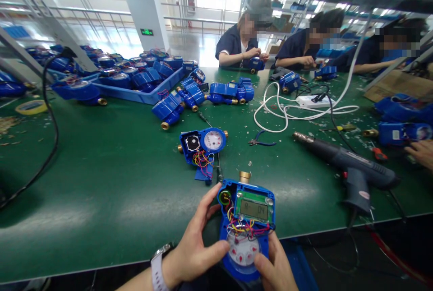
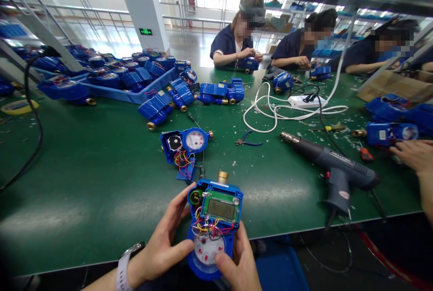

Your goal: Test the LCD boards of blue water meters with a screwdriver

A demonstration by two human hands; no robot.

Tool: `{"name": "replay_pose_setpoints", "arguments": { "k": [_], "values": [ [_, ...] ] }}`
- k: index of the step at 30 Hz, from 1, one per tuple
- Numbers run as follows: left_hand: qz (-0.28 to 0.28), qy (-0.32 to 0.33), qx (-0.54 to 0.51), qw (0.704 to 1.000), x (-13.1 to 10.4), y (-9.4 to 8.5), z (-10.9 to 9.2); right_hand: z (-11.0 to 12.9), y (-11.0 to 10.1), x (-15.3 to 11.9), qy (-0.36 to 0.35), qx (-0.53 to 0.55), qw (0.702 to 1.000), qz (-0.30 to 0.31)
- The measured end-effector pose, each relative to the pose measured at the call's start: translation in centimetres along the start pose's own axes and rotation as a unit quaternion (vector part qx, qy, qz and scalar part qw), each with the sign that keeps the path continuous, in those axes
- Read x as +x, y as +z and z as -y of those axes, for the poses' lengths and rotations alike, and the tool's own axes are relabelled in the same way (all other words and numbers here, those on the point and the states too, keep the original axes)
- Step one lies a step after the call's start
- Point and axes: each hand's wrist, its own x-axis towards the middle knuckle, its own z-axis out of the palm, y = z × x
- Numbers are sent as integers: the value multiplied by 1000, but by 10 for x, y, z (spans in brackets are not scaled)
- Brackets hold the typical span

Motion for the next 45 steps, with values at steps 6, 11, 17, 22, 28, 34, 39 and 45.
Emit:
{"name": "replay_pose_setpoints", "arguments": {
  "k": [6, 11, 17, 22, 28, 34, 39, 45],
  "values": [
    [0, 7, 8, 1000, 2, 0, -2, -1, -1, 0, -5, 1, 1000, 4],
    [1, 16, 28, 999, 1, -1, 1, 0, -3, -1, -6, -15, 1000, 1],
    [-20, 132, 178, 975, -3, -7, 2, -1, 1, -6, -2, -28, 1000, -11],
    [-12, 313, 386, 868, 1, -14, -18, -11, -18, -4, -46, -108, 992, 40],
    [-13, 354, 477, 804, 12, -14, -34, -18, -37, -1, -72, -184, 976, 90],
    [12, 355, 486, 798, 17, -20, -37, -2, -8, -10, -48, -154, 987, 4],
    [37, 350, 443, 824, 16, -24, -34, -2, -10, -10, -30, -140, 990, 15],
    [71, 344, 462, 814, 20, -25, -34, -8, -13, -11, -22, -121, 992, -1]
  ]
}}
